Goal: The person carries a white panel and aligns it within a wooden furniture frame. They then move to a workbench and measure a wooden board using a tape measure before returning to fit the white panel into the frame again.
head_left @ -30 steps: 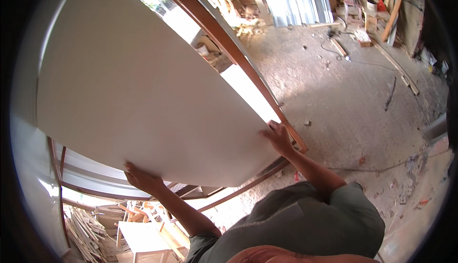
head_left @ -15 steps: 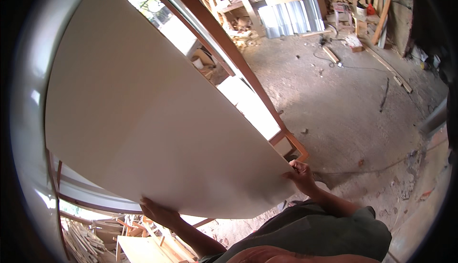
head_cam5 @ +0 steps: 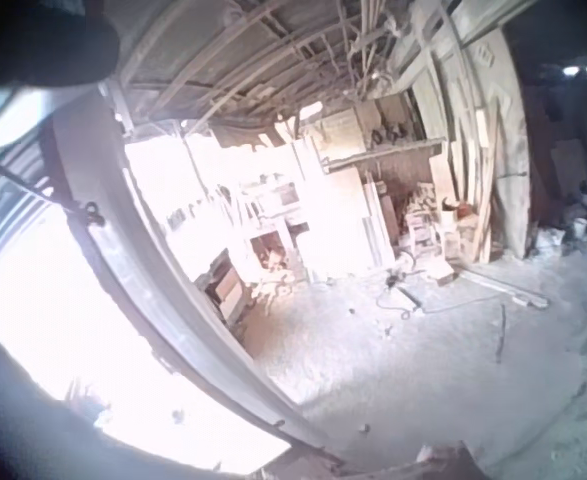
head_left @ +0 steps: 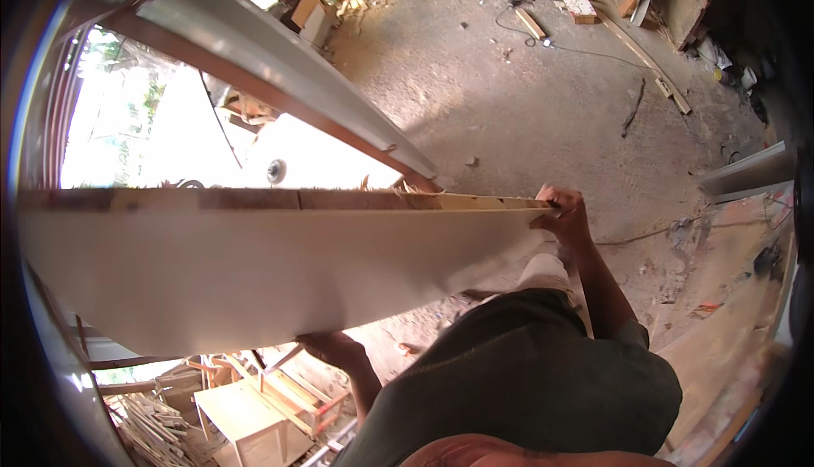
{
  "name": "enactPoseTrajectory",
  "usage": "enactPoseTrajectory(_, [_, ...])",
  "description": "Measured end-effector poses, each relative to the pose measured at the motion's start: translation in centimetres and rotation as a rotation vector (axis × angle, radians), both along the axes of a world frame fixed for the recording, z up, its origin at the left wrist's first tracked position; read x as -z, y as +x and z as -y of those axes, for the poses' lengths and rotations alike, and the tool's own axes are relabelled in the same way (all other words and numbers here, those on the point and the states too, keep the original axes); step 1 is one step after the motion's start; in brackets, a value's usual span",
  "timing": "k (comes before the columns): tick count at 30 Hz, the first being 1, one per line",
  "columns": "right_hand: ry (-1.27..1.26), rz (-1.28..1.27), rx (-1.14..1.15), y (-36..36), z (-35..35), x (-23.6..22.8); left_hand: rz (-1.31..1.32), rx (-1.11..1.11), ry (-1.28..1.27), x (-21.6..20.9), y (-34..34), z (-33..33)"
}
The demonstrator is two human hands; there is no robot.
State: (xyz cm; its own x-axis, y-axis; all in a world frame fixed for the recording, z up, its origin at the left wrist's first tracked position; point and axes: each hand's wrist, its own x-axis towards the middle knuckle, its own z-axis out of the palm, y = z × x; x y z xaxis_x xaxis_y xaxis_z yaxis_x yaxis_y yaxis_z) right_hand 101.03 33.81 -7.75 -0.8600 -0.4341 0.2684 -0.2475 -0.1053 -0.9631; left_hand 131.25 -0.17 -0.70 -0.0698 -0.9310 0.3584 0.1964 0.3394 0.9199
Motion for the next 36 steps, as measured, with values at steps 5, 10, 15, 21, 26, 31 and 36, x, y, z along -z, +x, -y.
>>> enactPoseTrajectory(5, [0.094, -0.205, 0.070, -9.9, -14.3, -0.7, 0.125, 0.340, 0.224, 4.8, -9.1, -12.4])
enactPoseTrajectory(10, [0.318, -0.236, 0.214, -17.6, -28.4, -3.0, 0.256, 0.917, 0.356, 7.7, -18.7, -21.8])
enactPoseTrajectory(15, [0.447, -0.082, 0.317, -23.1, -35.5, -4.6, 0.143, 1.119, 0.484, 10.5, -30.2, -24.6])
enactPoseTrajectory(21, [0.629, 0.083, 0.648, -30.9, -32.3, -1.1, 0.332, 1.214, 0.539, 12.4, -46.6, -19.5])
enactPoseTrajectory(26, [0.640, -0.012, 0.644, -42.4, -25.0, 0.8, 0.334, 1.153, 0.526, 15.2, -64.0, -11.9])
enactPoseTrajectory(31, [0.636, -0.137, 0.651, -59.2, -14.3, -5.0, 0.182, 1.079, 0.395, 10.6, -80.6, -2.1])
enactPoseTrajectory(36, [0.240, -0.228, 0.878, -74.2, -7.3, -9.4, 0.190, 1.198, 0.118, -7.3, -94.9, 7.7])
